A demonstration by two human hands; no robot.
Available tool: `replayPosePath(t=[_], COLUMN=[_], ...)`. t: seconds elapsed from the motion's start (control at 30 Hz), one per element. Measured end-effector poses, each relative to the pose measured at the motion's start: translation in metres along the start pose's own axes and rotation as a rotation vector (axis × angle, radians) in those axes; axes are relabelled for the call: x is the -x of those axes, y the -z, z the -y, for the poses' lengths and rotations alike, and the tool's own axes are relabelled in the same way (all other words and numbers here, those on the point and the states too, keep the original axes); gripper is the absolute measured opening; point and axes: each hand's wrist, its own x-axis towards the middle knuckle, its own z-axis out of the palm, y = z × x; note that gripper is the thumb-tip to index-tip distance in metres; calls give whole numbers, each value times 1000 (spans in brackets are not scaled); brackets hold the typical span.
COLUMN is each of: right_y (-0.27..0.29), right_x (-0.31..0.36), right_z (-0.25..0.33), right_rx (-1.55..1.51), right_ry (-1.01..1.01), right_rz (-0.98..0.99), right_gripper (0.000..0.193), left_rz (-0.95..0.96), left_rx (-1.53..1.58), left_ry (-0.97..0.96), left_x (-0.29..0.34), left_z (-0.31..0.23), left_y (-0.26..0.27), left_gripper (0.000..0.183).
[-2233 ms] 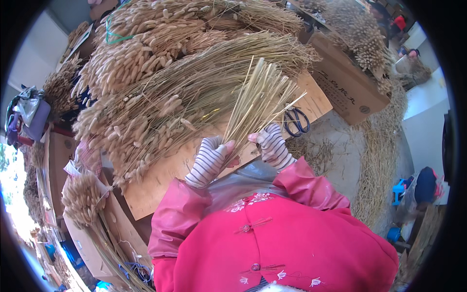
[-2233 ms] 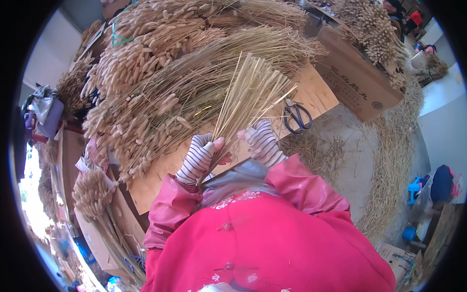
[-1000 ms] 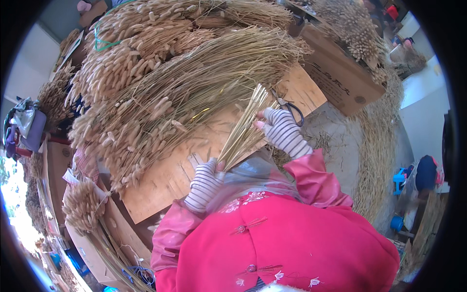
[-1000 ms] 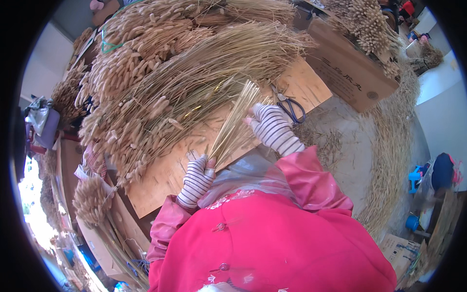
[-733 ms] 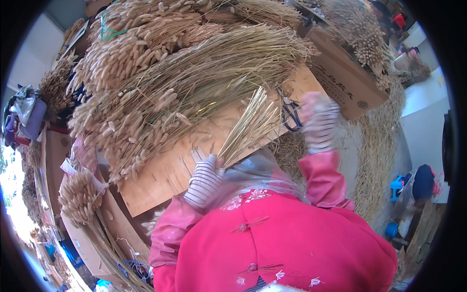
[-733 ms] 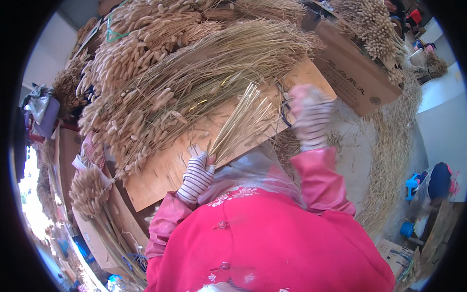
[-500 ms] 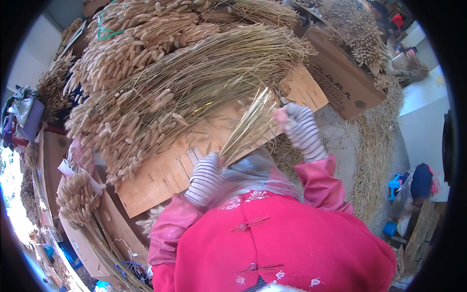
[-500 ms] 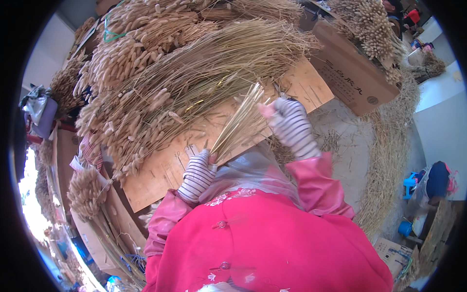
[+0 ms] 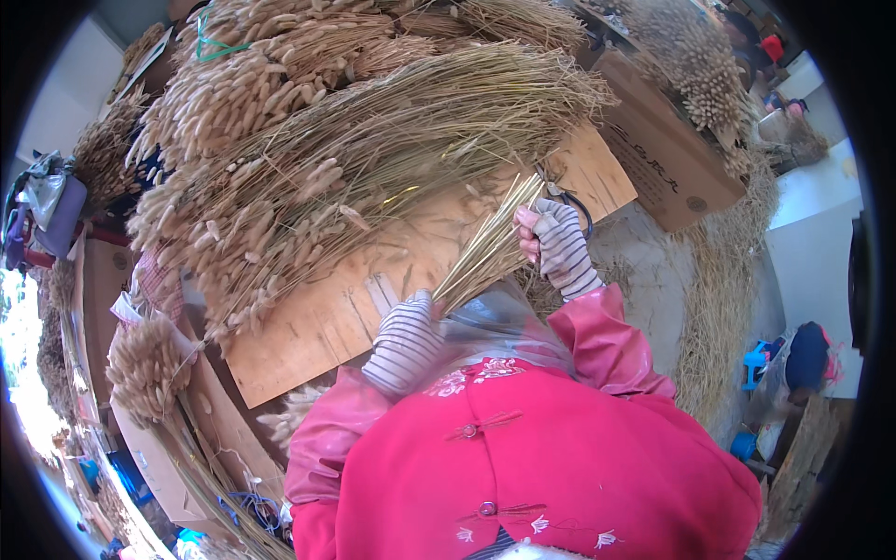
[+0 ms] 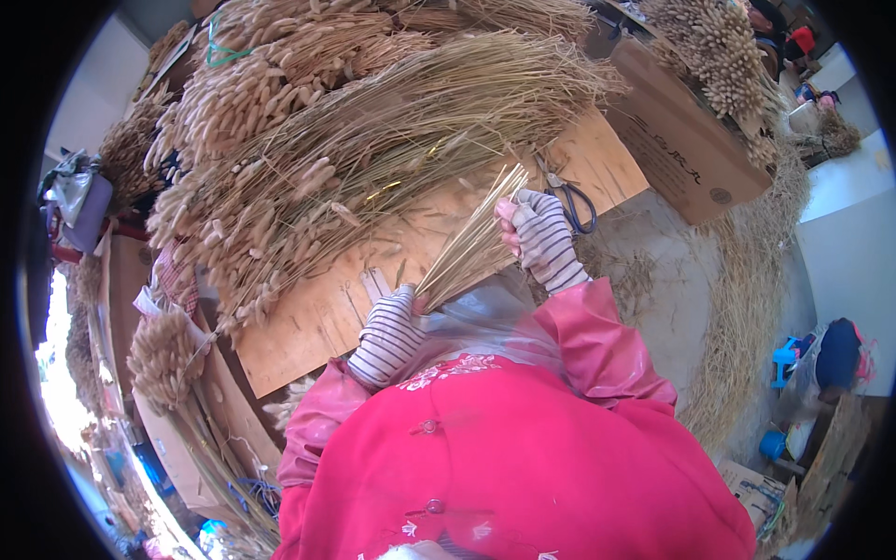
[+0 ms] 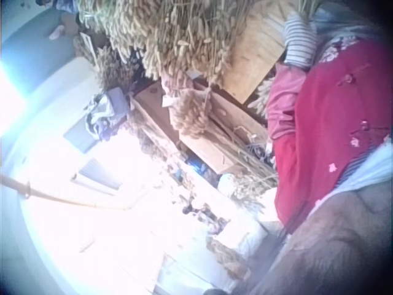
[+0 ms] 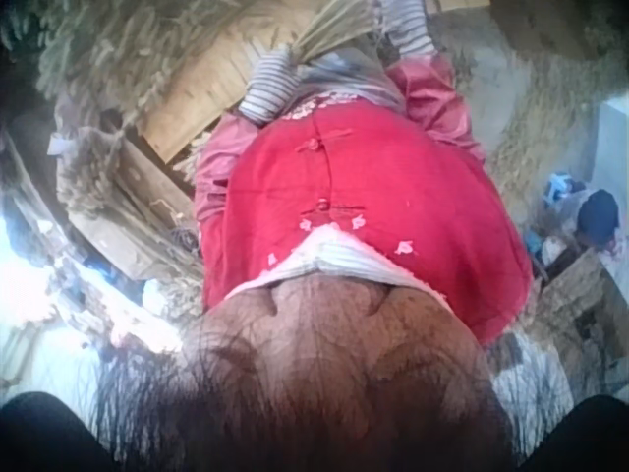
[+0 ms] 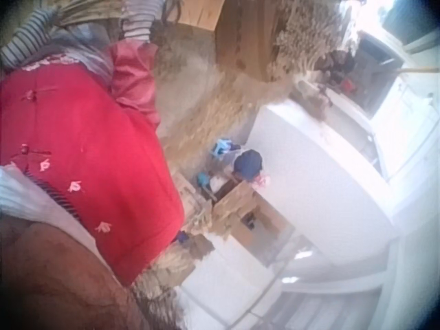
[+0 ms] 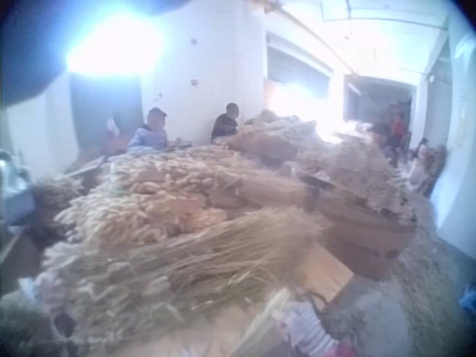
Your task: The person gathers dried plant stalks into small bundles, aligns them, and ties them with string. The person uses scissors to trim the stalk ends and places the finished bundles on a wooden table. The person repeats this process with multiple bundles.
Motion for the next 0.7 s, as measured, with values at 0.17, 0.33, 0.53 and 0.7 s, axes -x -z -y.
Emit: replayPosePath(t=[0.17, 0.33, 0.53, 0.7], right_y=[3, 4, 2, 16], right_x=[-6, -4, -4, -9], right_z=[-7, -9, -7, -27], right_rx=[128, 59, -78, -41], right_ry=[12, 59, 68, 115], right_rz=[-47, -15, -47, -149], right_gripper=[24, 25, 28, 27], left_rz=[17, -13, -44, -7], left_rx=[-14, -13, 125, 151], left_ry=[19, 10, -38, -38], left_x=[1, 2, 4, 3], left_z=[1, 2, 2, 3], left_y=[-2, -2, 1, 0], left_gripper=[18, 19, 21, 20])
